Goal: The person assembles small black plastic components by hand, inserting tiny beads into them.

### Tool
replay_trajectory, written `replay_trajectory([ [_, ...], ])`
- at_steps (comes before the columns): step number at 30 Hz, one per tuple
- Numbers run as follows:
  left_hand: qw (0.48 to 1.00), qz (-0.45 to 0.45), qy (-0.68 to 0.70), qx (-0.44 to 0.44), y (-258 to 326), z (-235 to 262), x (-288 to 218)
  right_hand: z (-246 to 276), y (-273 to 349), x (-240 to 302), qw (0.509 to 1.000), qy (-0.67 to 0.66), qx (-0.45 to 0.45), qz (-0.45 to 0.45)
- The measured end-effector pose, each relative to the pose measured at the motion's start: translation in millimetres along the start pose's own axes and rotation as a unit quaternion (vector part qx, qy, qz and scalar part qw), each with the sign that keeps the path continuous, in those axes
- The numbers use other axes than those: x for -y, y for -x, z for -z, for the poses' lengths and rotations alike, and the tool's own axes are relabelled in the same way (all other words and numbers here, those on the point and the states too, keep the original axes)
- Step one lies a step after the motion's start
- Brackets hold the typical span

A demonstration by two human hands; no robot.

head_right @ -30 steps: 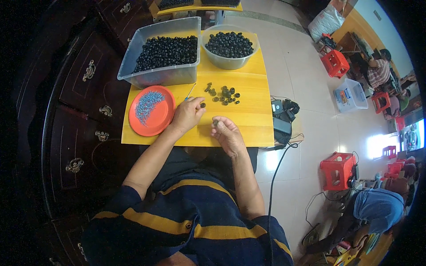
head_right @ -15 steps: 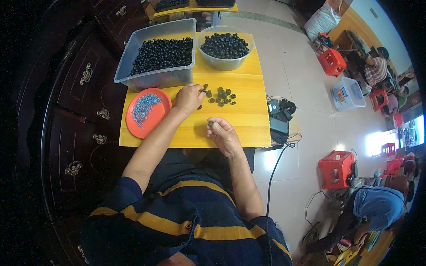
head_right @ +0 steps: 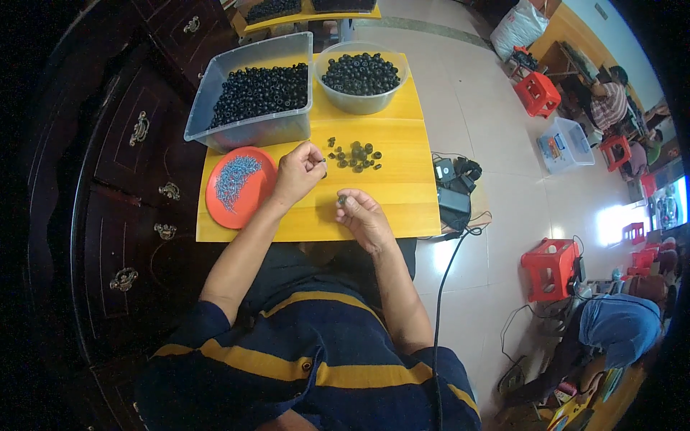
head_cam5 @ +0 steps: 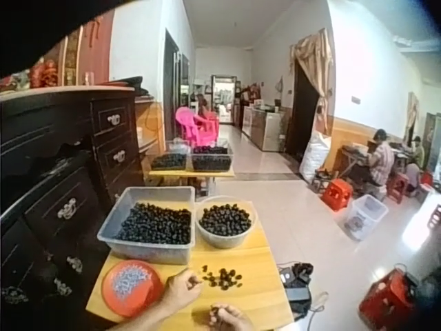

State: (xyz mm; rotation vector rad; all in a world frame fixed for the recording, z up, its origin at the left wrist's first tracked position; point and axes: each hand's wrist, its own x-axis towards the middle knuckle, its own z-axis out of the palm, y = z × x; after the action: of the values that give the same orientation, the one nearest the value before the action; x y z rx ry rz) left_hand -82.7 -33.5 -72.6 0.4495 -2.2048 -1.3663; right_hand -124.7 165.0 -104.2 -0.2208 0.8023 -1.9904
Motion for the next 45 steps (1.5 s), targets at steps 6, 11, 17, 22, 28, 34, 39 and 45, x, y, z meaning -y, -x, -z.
replay_trajectory([
  [6,0.989,0.016,0.134,0.06,39,12,-11,-2,-4,-2,1.0,0.002,-0.008,0.005],
  [11,0.969,0.068,0.216,0.098,58,17,-23,-14,1,-3,0.999,0.017,-0.034,0.0],
  [17,0.984,0.05,0.148,0.091,71,19,-33,-17,5,-7,0.999,0.03,-0.045,0.005],
  [22,0.993,0.012,0.083,0.08,75,20,-38,-15,5,-9,0.998,0.053,-0.031,0.023],
  [28,0.996,-0.041,0.01,0.076,79,21,-42,-15,8,-13,0.996,0.061,-0.054,0.024],
  [34,0.995,-0.089,-0.022,0.046,81,18,-43,-17,10,-14,0.997,0.061,-0.046,0.021],
  [39,0.989,-0.134,-0.053,0.041,80,21,-47,-22,10,-7,0.997,0.071,-0.02,0.025],
  [45,0.967,-0.209,-0.108,0.099,73,31,-59,-22,8,-2,0.996,0.086,0.023,-0.003],
])
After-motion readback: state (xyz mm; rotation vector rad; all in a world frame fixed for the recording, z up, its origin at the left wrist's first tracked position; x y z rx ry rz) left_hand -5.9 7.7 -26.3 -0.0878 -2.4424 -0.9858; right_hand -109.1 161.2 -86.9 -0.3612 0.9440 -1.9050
